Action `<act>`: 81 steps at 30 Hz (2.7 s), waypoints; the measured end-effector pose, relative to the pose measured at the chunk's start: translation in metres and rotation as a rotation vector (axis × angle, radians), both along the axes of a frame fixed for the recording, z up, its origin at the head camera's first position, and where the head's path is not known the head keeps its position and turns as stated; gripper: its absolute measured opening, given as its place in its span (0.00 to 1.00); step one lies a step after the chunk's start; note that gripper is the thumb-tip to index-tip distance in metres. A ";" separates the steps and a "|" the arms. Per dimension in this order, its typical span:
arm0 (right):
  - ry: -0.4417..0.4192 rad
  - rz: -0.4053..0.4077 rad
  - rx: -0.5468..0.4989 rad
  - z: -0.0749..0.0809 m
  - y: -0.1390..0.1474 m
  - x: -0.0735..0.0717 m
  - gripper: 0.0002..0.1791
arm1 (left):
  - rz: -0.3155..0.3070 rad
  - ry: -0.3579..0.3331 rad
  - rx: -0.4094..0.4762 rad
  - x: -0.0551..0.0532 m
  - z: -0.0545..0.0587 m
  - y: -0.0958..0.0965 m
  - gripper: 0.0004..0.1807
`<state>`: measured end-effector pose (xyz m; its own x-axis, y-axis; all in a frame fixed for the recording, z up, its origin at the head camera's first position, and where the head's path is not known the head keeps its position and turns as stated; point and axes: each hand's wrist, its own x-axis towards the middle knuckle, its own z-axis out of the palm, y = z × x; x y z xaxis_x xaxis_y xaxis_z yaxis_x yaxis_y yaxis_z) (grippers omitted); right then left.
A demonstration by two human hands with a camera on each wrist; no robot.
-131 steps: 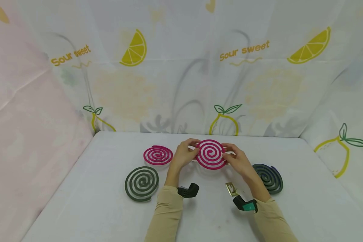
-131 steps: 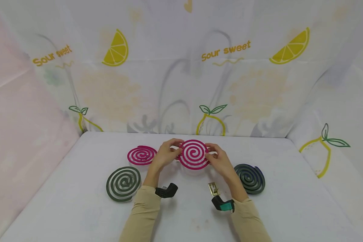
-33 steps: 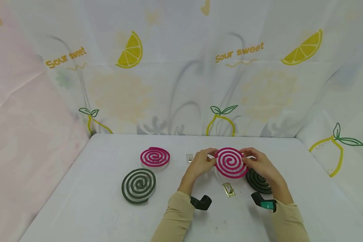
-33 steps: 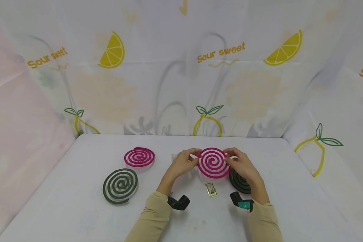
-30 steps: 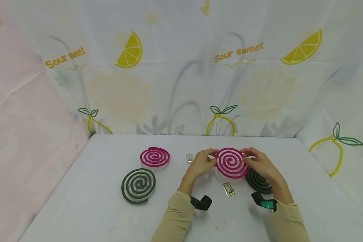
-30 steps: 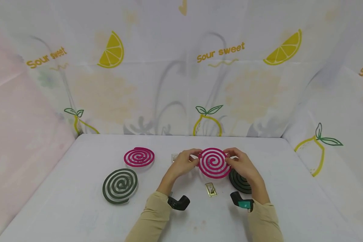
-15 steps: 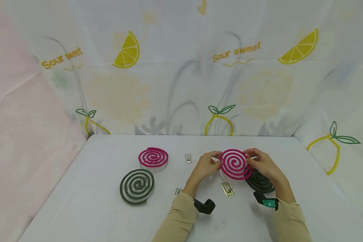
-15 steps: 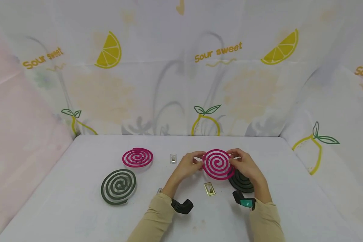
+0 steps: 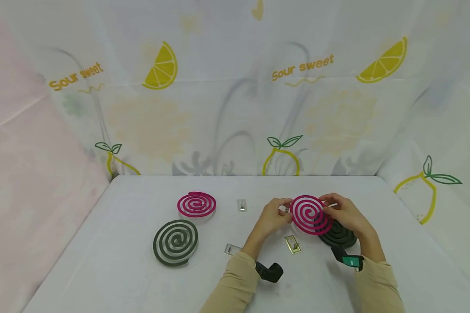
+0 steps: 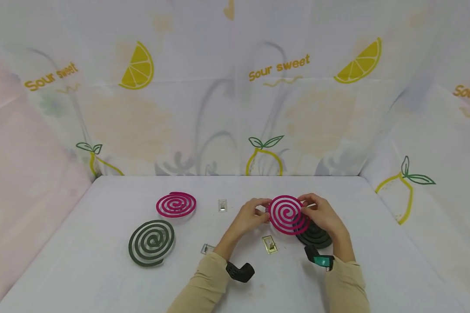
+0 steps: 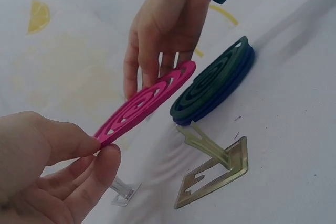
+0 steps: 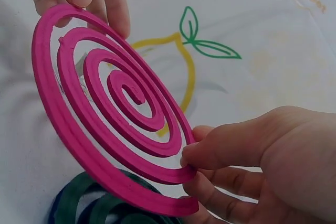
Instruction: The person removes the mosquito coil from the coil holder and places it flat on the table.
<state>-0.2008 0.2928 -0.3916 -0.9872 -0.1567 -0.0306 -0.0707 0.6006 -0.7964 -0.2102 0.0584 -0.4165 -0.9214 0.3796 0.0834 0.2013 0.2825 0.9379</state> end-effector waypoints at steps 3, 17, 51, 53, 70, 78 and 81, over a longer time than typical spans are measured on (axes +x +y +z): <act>-0.008 0.001 0.017 -0.001 0.004 0.000 0.19 | -0.003 -0.009 0.012 0.002 0.000 0.004 0.24; -0.021 0.053 0.074 0.000 0.019 0.007 0.18 | -0.048 0.039 -0.039 0.010 -0.003 0.019 0.24; -0.074 0.025 0.156 0.001 0.045 0.016 0.17 | -0.105 0.092 -0.140 0.012 -0.018 0.045 0.25; -0.073 0.025 0.160 -0.001 0.048 0.015 0.17 | -0.117 0.095 -0.145 0.013 -0.017 0.047 0.24; -0.102 -0.013 0.171 -0.003 0.050 0.016 0.18 | -0.196 0.078 -0.155 0.017 -0.016 0.049 0.22; -0.101 -0.013 0.181 -0.005 0.050 0.015 0.17 | -0.192 0.062 -0.158 0.016 -0.017 0.049 0.22; -0.098 -0.018 0.185 -0.005 0.050 0.015 0.17 | -0.188 0.055 -0.154 0.016 -0.018 0.050 0.22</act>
